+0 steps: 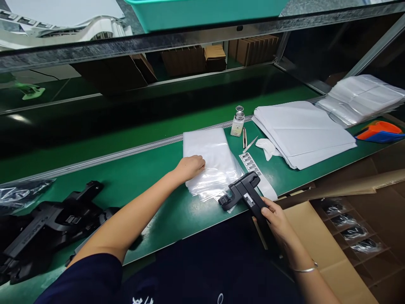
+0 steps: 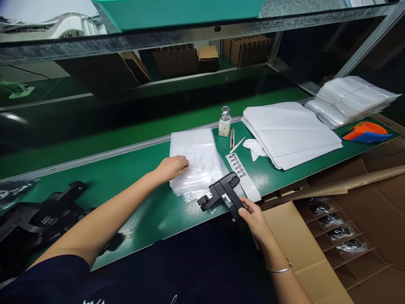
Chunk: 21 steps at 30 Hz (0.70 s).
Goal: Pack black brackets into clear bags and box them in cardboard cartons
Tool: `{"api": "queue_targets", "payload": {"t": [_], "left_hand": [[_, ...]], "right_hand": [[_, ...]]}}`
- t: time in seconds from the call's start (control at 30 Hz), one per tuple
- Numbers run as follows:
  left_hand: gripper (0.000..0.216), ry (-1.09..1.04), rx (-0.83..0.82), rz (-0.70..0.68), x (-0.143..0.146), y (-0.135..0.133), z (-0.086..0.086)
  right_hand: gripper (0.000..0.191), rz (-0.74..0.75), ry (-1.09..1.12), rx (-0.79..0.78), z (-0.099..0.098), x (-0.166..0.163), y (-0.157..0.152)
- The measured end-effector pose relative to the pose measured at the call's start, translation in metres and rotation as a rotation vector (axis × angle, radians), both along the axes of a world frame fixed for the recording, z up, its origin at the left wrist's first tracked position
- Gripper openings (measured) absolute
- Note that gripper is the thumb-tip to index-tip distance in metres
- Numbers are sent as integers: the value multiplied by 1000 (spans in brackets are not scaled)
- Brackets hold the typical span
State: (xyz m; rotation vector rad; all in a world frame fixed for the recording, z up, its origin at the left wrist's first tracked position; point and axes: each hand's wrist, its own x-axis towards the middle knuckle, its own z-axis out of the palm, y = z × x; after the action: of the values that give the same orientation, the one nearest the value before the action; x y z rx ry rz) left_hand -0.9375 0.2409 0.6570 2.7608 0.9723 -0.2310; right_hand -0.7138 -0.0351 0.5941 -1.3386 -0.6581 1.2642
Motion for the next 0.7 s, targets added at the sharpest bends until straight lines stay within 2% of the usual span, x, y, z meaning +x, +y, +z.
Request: {"api": "queue_targets", "payload": {"t": [0.27, 0.57, 0.7], "left_hand": [[24, 23, -60, -5, -1, 2, 3], [26, 2, -34, -9, -9, 1, -2], [26, -16, -15, 2, -10, -4, -1]], "right_hand": [[55, 187, 5, 14, 13, -13, 29], [59, 324, 86, -19, 16, -41, 65], [54, 384, 110, -12, 25, -51, 75]]}}
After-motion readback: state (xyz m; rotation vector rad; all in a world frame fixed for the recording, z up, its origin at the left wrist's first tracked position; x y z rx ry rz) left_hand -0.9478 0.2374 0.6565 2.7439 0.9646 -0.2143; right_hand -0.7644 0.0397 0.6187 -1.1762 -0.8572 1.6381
